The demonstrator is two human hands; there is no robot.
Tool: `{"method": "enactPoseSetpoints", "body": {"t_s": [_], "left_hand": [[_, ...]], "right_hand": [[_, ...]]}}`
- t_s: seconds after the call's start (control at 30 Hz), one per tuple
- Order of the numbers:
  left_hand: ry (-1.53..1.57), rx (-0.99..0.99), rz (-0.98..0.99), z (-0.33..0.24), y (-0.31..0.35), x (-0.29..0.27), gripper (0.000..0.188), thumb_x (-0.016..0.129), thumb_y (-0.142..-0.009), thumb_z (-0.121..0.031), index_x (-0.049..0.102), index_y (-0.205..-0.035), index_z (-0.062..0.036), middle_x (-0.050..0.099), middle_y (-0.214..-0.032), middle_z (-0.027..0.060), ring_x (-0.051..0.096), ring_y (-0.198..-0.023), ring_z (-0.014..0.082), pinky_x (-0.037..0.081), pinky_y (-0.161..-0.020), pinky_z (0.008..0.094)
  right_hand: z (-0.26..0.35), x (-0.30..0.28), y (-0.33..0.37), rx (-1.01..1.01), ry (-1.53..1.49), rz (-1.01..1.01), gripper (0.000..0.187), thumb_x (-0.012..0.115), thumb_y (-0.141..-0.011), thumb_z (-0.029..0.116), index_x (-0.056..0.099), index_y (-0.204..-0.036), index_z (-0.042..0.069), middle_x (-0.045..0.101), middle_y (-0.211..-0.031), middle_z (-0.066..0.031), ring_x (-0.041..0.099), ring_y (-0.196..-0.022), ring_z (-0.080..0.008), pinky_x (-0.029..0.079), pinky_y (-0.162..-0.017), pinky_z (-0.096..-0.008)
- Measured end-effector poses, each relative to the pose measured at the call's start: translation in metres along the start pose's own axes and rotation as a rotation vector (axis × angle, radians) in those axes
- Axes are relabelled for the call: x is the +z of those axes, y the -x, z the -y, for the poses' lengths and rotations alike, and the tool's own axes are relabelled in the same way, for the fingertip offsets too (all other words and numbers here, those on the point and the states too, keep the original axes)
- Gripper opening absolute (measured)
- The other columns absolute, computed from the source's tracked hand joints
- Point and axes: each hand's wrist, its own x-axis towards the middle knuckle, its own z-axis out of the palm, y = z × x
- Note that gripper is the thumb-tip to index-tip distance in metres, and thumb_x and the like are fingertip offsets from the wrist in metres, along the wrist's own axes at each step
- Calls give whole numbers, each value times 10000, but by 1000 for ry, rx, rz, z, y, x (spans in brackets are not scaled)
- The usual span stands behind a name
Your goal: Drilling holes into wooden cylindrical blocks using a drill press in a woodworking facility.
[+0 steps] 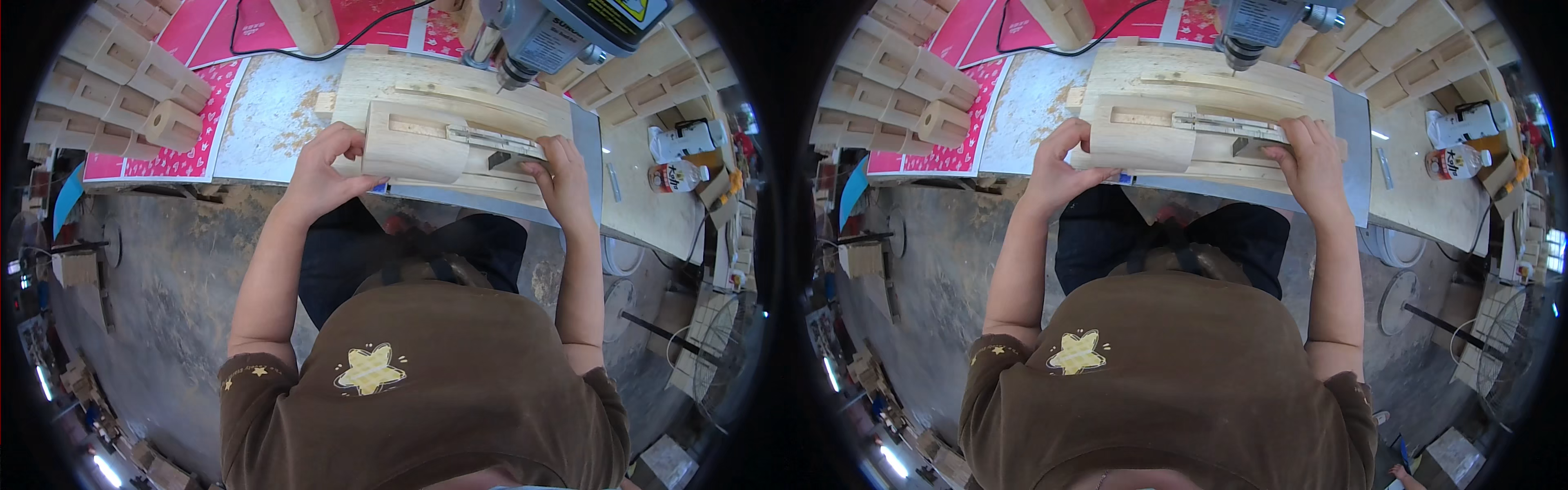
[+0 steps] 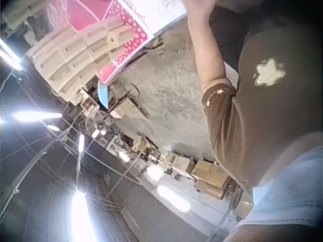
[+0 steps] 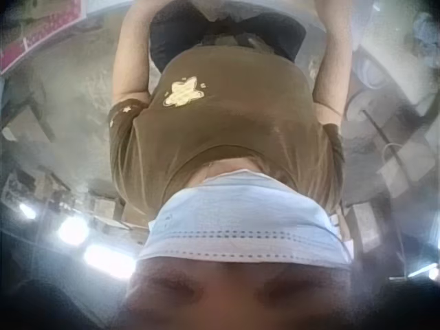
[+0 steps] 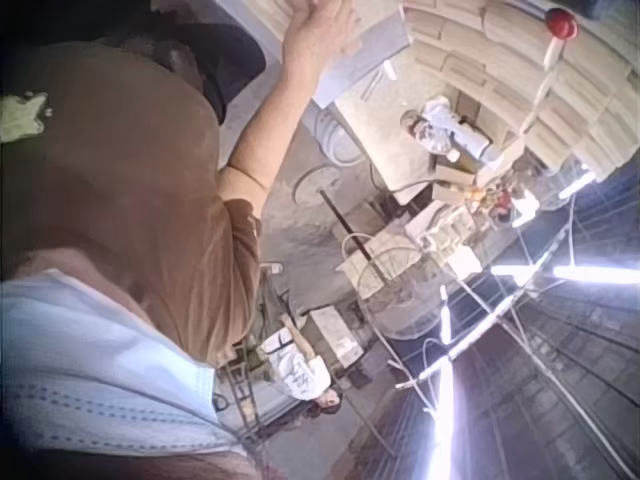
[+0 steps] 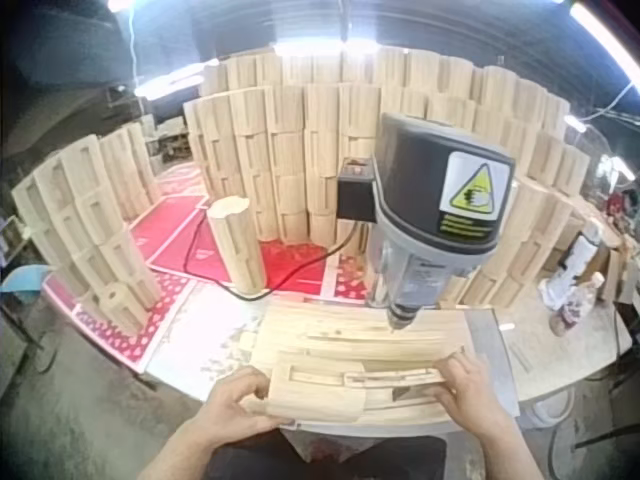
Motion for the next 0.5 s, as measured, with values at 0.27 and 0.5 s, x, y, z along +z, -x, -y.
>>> {"method": "enactPoseSetpoints", "body": {"t_s": [0.27,0.5], "left_hand": [[6,107,-5,-25,29,-27,340,811,-560,-81,620,-835,-22,554,-733,55,541,-657,163,454,-613,261],[103,73,-115,-11,62,-61,300,790,-588,-64,606,-822,-24,562,-748,24,521,-637,105,426,-560,234]], "right_hand": [[18,-3,16,1,-136,57,306,708,-692,106,567,-948,18,563,-840,-144,529,-826,-342,411,-719,-402],[-2,-24,42,82,5,9,283,692,-688,62,566,-936,14,561,-826,-147,526,-798,-346,395,-725,-414]]}}
